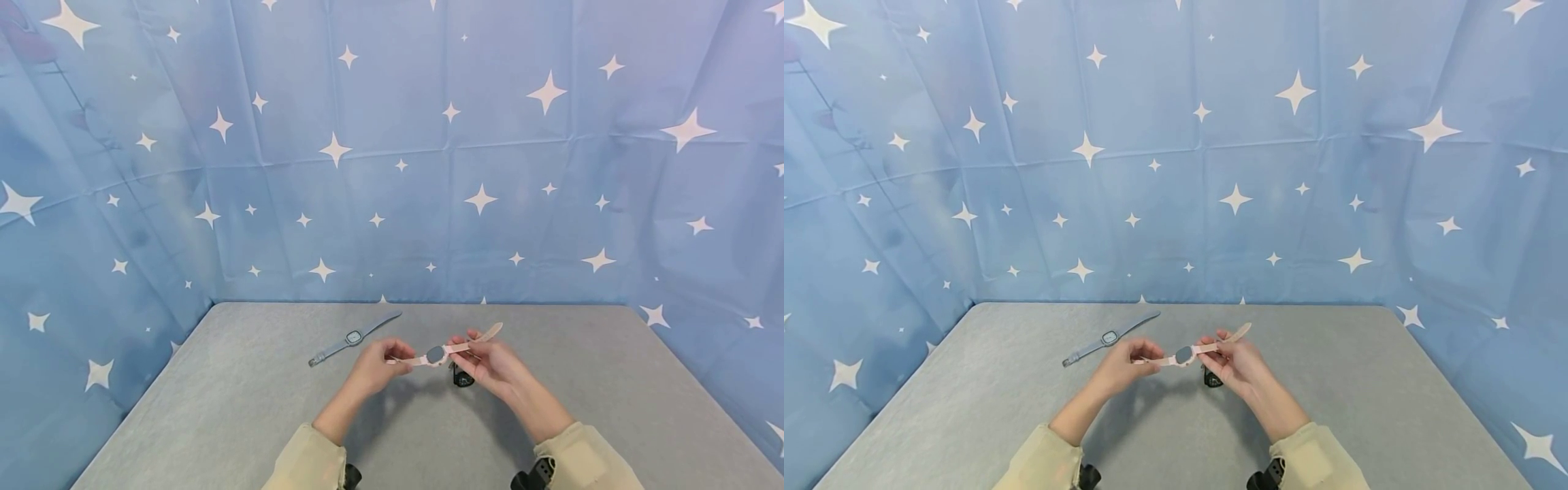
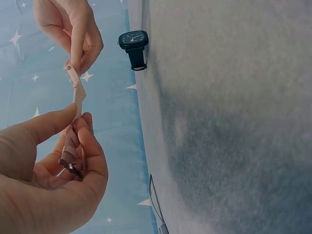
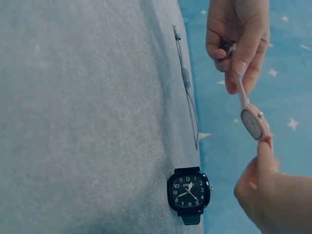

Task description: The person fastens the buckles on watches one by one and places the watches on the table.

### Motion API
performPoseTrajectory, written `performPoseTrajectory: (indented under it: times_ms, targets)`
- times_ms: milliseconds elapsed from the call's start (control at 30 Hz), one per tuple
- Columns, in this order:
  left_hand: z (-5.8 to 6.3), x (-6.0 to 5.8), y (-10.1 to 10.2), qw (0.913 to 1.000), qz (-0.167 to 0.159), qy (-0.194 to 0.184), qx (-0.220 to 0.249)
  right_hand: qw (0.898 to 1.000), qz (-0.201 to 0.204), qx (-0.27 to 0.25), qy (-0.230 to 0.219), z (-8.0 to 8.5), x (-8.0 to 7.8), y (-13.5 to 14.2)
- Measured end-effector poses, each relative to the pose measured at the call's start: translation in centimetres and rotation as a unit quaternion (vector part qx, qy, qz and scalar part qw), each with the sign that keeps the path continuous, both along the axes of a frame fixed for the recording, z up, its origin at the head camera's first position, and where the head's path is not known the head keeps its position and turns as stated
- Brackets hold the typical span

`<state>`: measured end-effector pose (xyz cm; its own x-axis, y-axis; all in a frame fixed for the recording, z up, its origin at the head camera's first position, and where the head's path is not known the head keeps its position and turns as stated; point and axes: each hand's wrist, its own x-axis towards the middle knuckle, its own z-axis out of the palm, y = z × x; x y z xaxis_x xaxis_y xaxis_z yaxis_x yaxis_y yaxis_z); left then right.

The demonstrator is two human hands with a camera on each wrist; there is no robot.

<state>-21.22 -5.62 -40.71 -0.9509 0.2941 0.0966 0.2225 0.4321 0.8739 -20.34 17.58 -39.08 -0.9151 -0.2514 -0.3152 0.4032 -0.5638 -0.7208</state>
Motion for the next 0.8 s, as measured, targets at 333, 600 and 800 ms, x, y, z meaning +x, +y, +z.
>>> performPoseTrajectory:
  times_ms: [333,600,800]
  targets:
    - [-0.52,-0.30,-0.49,0.9987,-0.014,-0.016,0.046,1.000,0.003,-0.017,0.007,0.27,0.14,0.16]
    - [-0.39,-0.29,-0.71,0.9893,0.012,-0.064,0.131,0.999,0.000,-0.032,0.013,0.63,0.12,0.00]
    - [-0.26,-0.13,-0.66,0.9803,0.027,-0.085,0.176,0.999,-0.009,-0.036,0.016,0.99,0.16,-0.16]
